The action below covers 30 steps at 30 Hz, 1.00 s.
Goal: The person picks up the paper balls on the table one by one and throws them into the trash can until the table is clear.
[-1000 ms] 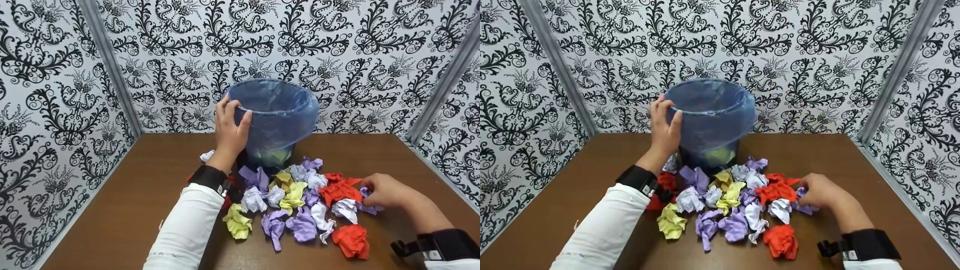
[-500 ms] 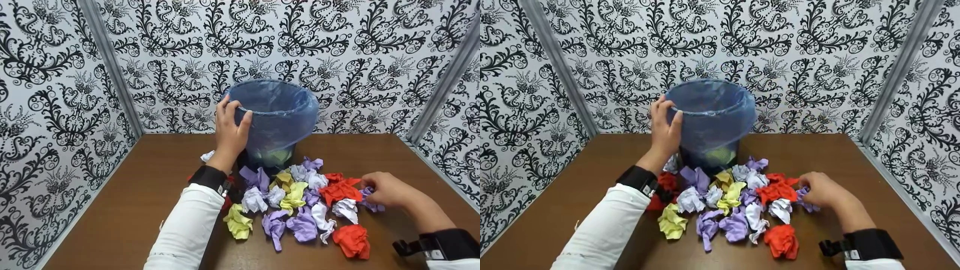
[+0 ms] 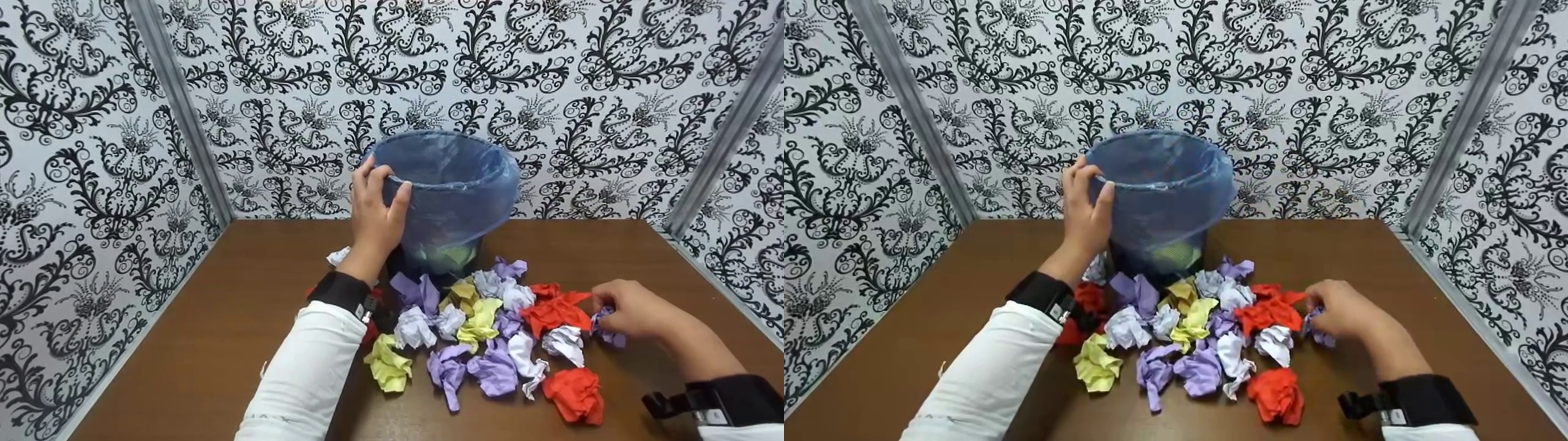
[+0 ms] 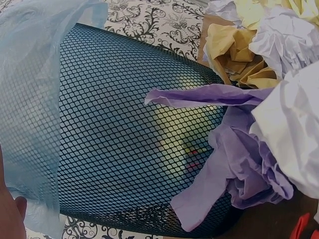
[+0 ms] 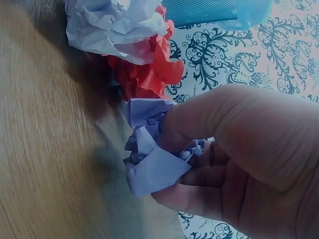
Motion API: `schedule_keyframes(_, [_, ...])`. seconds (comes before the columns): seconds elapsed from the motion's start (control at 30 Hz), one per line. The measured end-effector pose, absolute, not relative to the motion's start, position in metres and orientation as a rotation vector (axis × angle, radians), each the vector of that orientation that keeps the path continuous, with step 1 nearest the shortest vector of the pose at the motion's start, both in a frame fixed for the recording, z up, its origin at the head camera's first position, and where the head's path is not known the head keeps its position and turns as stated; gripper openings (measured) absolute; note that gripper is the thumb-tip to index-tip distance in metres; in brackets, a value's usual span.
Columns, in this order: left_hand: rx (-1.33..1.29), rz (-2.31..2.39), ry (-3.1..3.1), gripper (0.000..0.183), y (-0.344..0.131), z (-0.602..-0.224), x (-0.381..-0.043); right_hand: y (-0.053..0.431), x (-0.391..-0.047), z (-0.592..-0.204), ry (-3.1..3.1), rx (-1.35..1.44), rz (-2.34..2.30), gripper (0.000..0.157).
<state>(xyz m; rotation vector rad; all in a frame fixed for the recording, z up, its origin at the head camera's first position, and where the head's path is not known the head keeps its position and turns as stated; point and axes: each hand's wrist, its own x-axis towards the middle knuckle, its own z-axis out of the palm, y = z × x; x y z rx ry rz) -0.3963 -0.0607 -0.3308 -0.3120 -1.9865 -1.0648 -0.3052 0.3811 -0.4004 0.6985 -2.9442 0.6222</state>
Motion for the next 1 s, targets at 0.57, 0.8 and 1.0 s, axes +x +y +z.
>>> schedule_keyframes(0.57, [-0.324, -1.053, -1.965, 0.054, -0.06, -0.331, -0.398, 0.381, -0.304, -0.396, -2.867, 0.656, 0.65, 0.023])
schedule_keyframes(0.8, [-0.315, -1.062, -1.975, 0.057, -0.06, -0.331, -0.398, 0.384, -0.303, -0.389, -2.889, 0.611, 0.669, 0.023])
schedule_keyframes(1.0, [-0.31, -1.065, -1.988, 0.057, -0.06, -0.33, -0.396, 0.385, -0.298, -0.377, -2.848, 0.593, 0.763, 0.022])
